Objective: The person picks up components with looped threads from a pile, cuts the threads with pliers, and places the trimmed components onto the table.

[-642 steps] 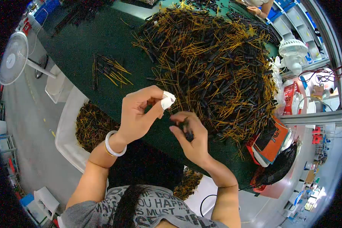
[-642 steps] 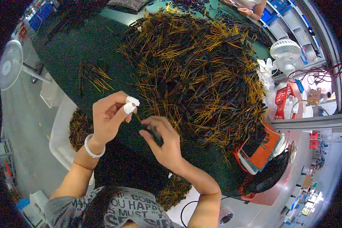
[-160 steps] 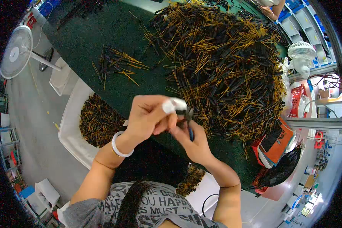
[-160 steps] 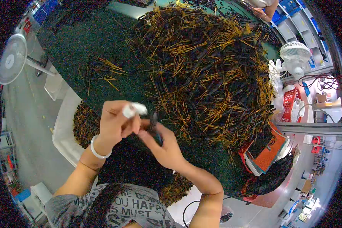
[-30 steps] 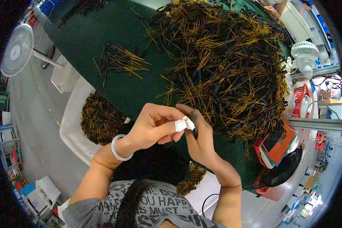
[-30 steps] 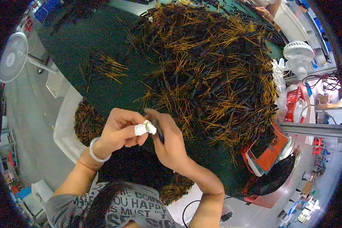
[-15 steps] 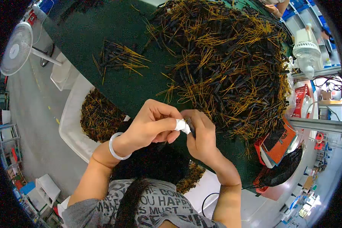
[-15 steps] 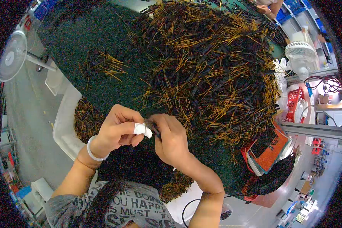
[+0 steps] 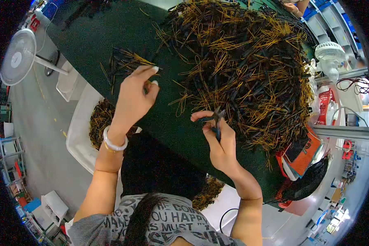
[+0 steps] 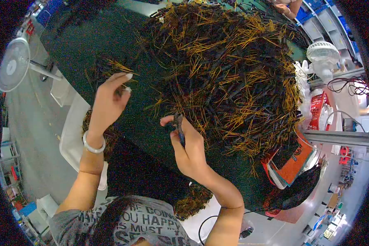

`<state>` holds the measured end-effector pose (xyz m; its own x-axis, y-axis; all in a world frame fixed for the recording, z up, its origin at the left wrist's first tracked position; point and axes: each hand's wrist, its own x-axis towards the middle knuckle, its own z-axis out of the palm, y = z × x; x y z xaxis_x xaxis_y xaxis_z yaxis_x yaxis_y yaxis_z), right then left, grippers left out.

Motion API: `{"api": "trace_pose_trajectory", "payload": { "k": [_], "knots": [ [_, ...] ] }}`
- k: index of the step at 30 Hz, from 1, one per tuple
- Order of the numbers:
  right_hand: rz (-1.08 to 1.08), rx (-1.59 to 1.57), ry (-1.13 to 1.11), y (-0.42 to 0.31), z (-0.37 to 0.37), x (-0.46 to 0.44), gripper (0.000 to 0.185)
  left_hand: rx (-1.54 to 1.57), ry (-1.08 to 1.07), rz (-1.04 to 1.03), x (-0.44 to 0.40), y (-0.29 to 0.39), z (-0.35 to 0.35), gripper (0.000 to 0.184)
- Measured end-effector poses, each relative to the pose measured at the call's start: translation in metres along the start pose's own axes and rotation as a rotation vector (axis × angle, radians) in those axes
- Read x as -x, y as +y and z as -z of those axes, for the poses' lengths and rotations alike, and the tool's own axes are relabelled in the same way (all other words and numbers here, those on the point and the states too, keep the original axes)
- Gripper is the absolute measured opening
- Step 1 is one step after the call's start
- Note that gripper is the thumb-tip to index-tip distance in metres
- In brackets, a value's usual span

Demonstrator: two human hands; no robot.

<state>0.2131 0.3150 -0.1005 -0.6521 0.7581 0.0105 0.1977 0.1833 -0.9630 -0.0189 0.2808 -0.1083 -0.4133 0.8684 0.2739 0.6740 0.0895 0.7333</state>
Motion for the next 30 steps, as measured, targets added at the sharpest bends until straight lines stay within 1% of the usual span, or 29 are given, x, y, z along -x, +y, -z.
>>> {"api": "trace_pose_trajectory", "payload": {
  "k": [2, 3, 5, 6, 7, 9, 10, 12, 13, 15, 16, 17, 18, 19, 20, 22, 23, 25, 26, 28, 30],
  "knots": [
    [0.003, 0.013, -0.011, -0.001, 0.000, 0.000, 0.029, -0.050, -0.076, -0.031, -0.011, -0.010, -0.017, 0.028],
    [-0.005, 0.010, -0.009, -0.002, -0.001, 0.000, 0.029, -0.164, -0.109, -0.073, -0.017, -0.021, -0.032, 0.029],
    [-0.010, 0.014, -0.010, -0.002, -0.001, 0.001, 0.029, -0.170, -0.142, -0.176, -0.028, -0.031, -0.057, 0.027],
    [0.006, 0.017, -0.013, -0.001, -0.002, 0.000, 0.028, -0.232, -0.210, -0.160, -0.032, -0.033, -0.066, 0.022],
    [0.022, 0.019, -0.015, 0.000, -0.001, 0.000, 0.027, -0.229, -0.203, -0.161, -0.037, -0.034, -0.070, 0.022],
    [0.014, 0.033, -0.022, 0.001, 0.001, 0.001, 0.027, -0.297, -0.164, -0.316, -0.043, -0.036, -0.076, 0.020],
    [0.000, 0.040, -0.025, 0.001, 0.002, 0.001, 0.026, -0.296, -0.164, -0.320, -0.045, -0.029, -0.073, 0.020],
    [0.004, 0.030, 0.002, -0.002, 0.002, 0.000, 0.025, -0.074, -0.150, -0.239, -0.048, -0.016, -0.062, 0.022],
    [0.007, 0.018, 0.027, -0.003, 0.001, 0.000, 0.024, -0.076, -0.157, -0.242, -0.048, -0.013, -0.060, 0.022],
    [0.033, 0.005, 0.049, 0.002, 0.000, -0.002, 0.023, 0.058, -0.094, -0.239, -0.047, -0.010, -0.057, 0.018],
    [0.063, -0.002, 0.065, 0.004, -0.001, -0.002, 0.022, 0.057, -0.096, -0.242, -0.045, -0.012, -0.060, 0.018],
    [0.065, 0.000, 0.066, 0.004, -0.001, -0.002, 0.022, -0.033, -0.100, -0.279, -0.044, -0.017, -0.066, 0.023],
    [0.034, -0.012, 0.046, 0.003, -0.001, -0.001, 0.021, -0.121, -0.100, -0.316, -0.042, -0.023, -0.073, 0.027],
    [0.002, -0.022, 0.025, 0.003, 0.000, -0.001, 0.021, -0.207, -0.067, -0.354, -0.039, -0.026, -0.079, 0.028],
    [0.005, -0.018, 0.023, 0.001, 0.001, 0.000, 0.021, -0.205, -0.061, -0.354, -0.039, -0.029, -0.082, 0.028],
    [-0.081, -0.009, -0.025, -0.003, 0.003, 0.001, 0.021, -0.222, -0.214, -0.246, -0.043, -0.031, -0.086, 0.024],
    [-0.078, -0.006, -0.022, -0.004, 0.004, 0.000, 0.021, -0.221, -0.212, -0.250, -0.044, -0.029, -0.084, 0.024],
    [-0.073, 0.012, -0.016, -0.004, 0.005, 0.000, 0.020, -0.106, -0.124, -0.199, -0.040, -0.023, -0.077, 0.018],
    [-0.075, 0.009, -0.013, -0.003, 0.004, -0.001, 0.020, -0.108, -0.128, -0.200, -0.038, -0.015, -0.070, 0.018],
    [0.002, -0.017, 0.037, 0.002, 0.002, -0.003, 0.016, 0.085, -0.175, -0.030, -0.037, -0.001, -0.056, 0.014],
    [-0.003, -0.030, 0.045, 0.000, 0.002, -0.003, 0.016, 0.131, -0.149, -0.017, -0.034, -0.005, -0.056, 0.014]
  ]
}}
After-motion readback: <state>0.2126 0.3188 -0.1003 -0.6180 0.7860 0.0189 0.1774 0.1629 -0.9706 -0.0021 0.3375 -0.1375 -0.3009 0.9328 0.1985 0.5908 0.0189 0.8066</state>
